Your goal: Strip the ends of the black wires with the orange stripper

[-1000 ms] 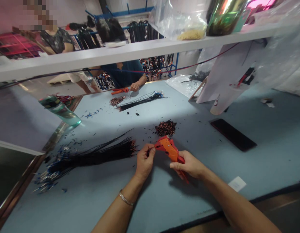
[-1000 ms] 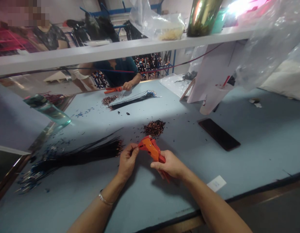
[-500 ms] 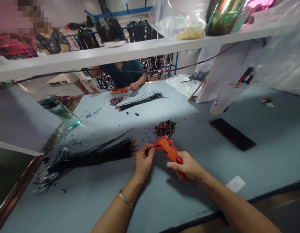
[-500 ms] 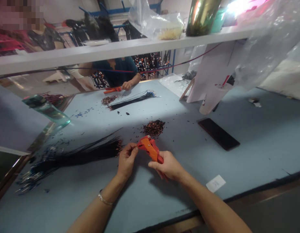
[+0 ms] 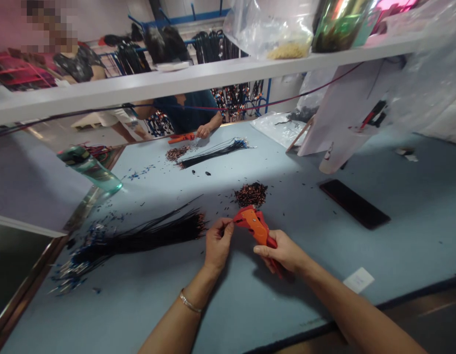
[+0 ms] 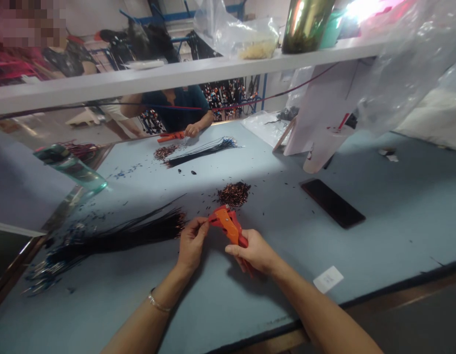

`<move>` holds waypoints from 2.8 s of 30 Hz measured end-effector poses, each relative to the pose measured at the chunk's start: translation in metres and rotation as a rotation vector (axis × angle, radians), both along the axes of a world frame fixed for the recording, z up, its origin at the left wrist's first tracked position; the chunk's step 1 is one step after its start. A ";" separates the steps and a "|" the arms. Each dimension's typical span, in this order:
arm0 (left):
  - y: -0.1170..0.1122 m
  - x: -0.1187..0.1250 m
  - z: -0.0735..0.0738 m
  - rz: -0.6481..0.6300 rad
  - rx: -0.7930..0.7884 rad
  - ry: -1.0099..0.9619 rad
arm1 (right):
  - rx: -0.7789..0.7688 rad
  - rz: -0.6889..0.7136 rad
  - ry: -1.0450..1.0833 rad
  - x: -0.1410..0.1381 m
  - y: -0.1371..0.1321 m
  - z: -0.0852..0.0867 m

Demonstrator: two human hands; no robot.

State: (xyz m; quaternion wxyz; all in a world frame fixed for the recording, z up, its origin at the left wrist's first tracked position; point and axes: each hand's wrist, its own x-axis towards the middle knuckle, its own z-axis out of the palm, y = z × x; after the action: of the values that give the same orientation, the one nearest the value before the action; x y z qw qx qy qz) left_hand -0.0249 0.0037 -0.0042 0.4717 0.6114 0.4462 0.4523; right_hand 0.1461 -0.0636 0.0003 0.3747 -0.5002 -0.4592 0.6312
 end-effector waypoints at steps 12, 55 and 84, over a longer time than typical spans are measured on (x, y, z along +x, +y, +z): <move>0.000 0.001 -0.002 0.001 -0.023 -0.039 | -0.006 0.076 0.079 0.001 0.000 0.005; 0.001 0.002 0.000 0.031 -0.030 0.003 | -0.034 0.072 0.066 0.007 0.000 0.010; -0.003 0.002 0.002 -0.024 0.070 0.116 | -0.046 0.071 0.054 0.011 -0.001 0.009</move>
State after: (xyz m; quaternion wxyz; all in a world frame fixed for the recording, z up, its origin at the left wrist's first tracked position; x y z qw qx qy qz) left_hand -0.0230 0.0004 -0.0019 0.4287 0.6581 0.4491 0.4258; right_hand 0.1566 -0.0649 0.0097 0.3527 -0.4748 -0.4518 0.6679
